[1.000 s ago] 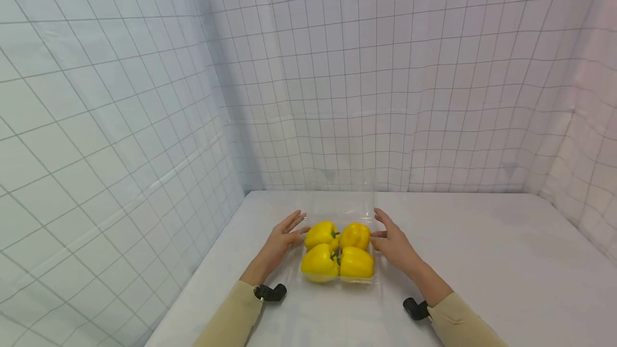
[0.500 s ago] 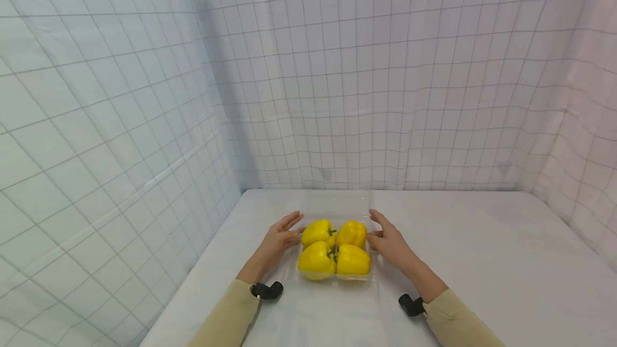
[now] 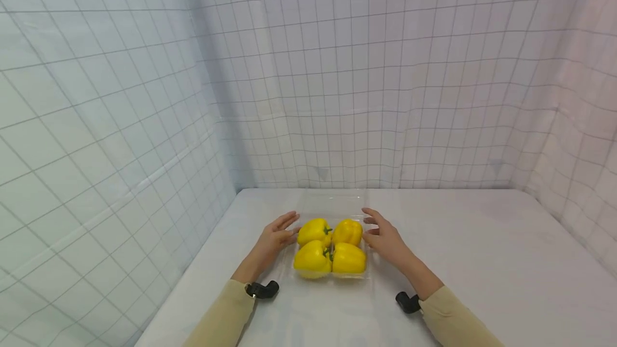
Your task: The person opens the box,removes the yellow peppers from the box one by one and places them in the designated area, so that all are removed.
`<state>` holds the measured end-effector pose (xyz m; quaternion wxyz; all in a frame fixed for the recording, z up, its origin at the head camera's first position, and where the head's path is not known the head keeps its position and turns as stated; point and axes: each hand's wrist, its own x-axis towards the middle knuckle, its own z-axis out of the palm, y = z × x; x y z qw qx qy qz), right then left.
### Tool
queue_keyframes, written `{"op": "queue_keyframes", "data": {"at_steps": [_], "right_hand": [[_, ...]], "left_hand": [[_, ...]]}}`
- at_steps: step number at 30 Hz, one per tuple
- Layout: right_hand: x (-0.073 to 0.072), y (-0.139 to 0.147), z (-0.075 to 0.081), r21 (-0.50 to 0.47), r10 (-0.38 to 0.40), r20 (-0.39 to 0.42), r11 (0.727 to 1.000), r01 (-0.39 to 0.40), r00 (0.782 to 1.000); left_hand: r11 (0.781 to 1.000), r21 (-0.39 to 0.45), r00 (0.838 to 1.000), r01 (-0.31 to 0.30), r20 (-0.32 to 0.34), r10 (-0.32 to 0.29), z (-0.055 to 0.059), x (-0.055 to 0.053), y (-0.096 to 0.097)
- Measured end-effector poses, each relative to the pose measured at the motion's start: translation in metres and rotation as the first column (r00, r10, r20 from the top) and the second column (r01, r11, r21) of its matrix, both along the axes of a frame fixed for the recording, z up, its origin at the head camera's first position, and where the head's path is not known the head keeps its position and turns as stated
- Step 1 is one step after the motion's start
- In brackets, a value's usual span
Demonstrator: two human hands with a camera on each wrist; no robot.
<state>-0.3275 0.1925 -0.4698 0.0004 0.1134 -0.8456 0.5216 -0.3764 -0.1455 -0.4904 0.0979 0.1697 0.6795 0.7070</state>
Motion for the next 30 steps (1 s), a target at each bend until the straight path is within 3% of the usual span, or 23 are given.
{"op": "queue_keyframes", "data": {"at_steps": [7,20,23,30], "right_hand": [[0.003,-0.001,0.004,0.150,-0.018,-0.134,0.988,0.038,0.991],[0.007,-0.004,0.015,0.301,0.020,-0.324,0.950,0.083,0.946],[0.008,-0.006,0.015,0.361,0.049,-0.340,0.929,0.082,0.939],[0.007,-0.010,0.020,0.532,0.178,-0.376,0.845,0.054,0.909]], "left_hand": [[1.000,0.010,1.000,-0.010,0.018,0.010,-0.001,0.000,-0.002],[1.000,-0.010,0.999,0.015,0.033,-0.015,-0.003,0.000,0.000],[1.000,-0.022,0.999,0.014,0.030,-0.014,-0.005,0.003,-0.001],[1.000,0.022,0.999,0.006,0.047,-0.007,-0.009,0.005,-0.002]]}}
